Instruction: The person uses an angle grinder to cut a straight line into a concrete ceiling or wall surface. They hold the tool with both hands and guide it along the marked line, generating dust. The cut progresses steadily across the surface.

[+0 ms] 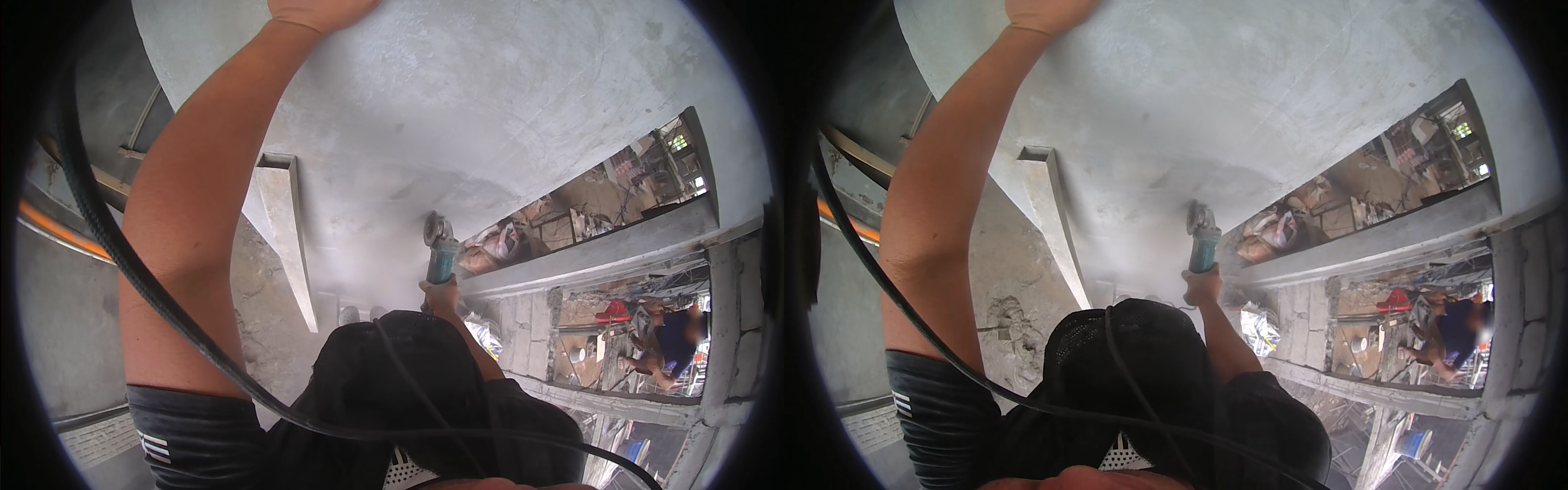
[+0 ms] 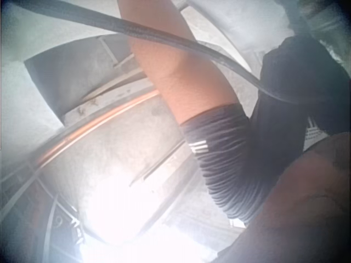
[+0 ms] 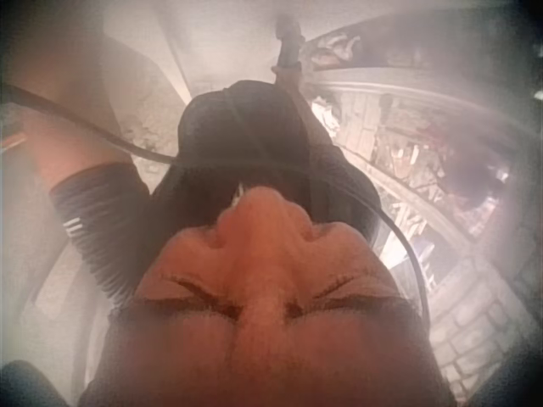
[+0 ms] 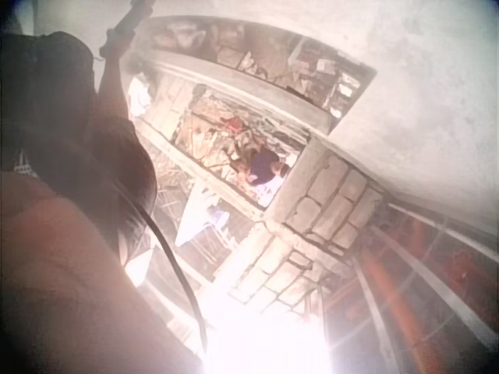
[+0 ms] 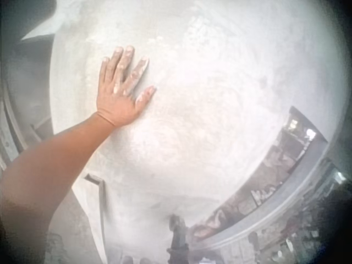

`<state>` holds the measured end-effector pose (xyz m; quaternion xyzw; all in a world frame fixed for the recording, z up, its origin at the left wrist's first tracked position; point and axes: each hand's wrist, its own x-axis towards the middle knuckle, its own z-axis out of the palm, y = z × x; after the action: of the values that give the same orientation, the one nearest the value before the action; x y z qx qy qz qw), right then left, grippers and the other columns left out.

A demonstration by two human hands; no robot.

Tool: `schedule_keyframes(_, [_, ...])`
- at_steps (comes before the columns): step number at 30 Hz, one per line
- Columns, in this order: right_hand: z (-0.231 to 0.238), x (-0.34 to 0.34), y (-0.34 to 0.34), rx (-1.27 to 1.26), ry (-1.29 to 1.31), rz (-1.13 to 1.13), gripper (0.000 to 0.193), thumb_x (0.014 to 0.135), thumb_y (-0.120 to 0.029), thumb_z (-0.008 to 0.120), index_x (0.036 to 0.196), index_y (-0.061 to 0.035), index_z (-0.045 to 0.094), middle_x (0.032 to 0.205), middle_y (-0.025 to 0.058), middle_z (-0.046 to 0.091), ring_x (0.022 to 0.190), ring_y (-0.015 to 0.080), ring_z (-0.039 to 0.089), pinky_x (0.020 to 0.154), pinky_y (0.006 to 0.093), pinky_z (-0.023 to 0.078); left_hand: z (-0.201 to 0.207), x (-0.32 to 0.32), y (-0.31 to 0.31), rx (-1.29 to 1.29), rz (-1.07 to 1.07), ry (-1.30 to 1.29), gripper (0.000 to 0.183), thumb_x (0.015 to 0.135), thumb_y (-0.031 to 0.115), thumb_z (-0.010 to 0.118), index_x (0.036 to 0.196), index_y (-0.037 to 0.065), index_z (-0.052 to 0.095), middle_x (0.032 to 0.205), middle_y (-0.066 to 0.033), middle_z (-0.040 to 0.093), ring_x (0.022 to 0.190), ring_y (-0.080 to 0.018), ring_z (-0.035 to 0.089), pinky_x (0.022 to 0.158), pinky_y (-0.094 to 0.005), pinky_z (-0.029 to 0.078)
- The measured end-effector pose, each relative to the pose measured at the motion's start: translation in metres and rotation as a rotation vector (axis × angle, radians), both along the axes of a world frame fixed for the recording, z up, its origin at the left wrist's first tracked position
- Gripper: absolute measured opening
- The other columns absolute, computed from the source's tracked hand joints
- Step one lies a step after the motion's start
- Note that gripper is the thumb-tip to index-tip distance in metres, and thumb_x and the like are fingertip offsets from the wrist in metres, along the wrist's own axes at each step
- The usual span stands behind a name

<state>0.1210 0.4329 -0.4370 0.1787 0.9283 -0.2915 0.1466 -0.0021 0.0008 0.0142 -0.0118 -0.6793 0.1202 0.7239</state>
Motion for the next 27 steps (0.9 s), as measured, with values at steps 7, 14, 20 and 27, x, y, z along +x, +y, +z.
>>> schedule_keyframes(7, [-0.003, -0.003, 0.0, 0.006, 0.004, -0.001, 0.082, 0.076, -0.032, 0.09, 0.143, -0.0027, 0.055, 0.13, 0.0251, 0.075, 0.122, 0.0409, 0.075, 0.105, 0.0506, 0.06, -0.001, 0.002, 0.0, 0.012, 0.002, -0.02, 0.072, 0.105, 0.053, 0.065, 0.168, 0.024, 0.051, 0.184, -0.0142, 0.029, 0.169, -0.0391, 0.024, 0.135, -0.0619, 0.023])
schedule_keyframes(14, [0.01, 0.0, -0.011, 0.02, 0.017, -0.024, 0.079, 0.076, -0.031, 0.09, 0.141, -0.0027, 0.057, 0.128, 0.0245, 0.077, 0.12, 0.0413, 0.076, 0.105, 0.0505, 0.06, -0.003, 0.002, 0.0, 0.027, 0.03, -0.027, 0.072, 0.105, 0.055, 0.064, 0.169, 0.024, 0.051, 0.184, -0.0139, 0.029, 0.169, -0.0389, 0.024, 0.135, -0.0624, 0.022])
schedule_keyframes(20, [-0.012, -0.006, -0.005, -0.01, 0.04, -0.032, 0.082, 0.075, -0.035, 0.091, 0.143, -0.0037, 0.057, 0.128, 0.0243, 0.077, 0.12, 0.0412, 0.076, 0.104, 0.0503, 0.061, -0.001, 0.001, 0.001, 0.014, -0.036, 0.011, 0.071, 0.103, 0.052, 0.068, 0.166, 0.023, 0.055, 0.182, -0.0148, 0.033, 0.169, -0.0393, 0.027, 0.133, -0.0637, 0.024])
schedule_keyframes(27, [-0.002, 0.001, 0.001, -0.017, 0.065, -0.012, 0.082, 0.073, -0.037, 0.09, 0.141, -0.003, 0.059, 0.126, 0.0251, 0.078, 0.118, 0.0423, 0.077, 0.104, 0.051, 0.061, -0.002, 0.006, 0.0, 0.018, -0.046, -0.001, 0.07, 0.102, 0.051, 0.069, 0.165, 0.021, 0.057, 0.182, -0.0154, 0.033, 0.168, -0.0402, 0.028, 0.133, -0.0647, 0.025])
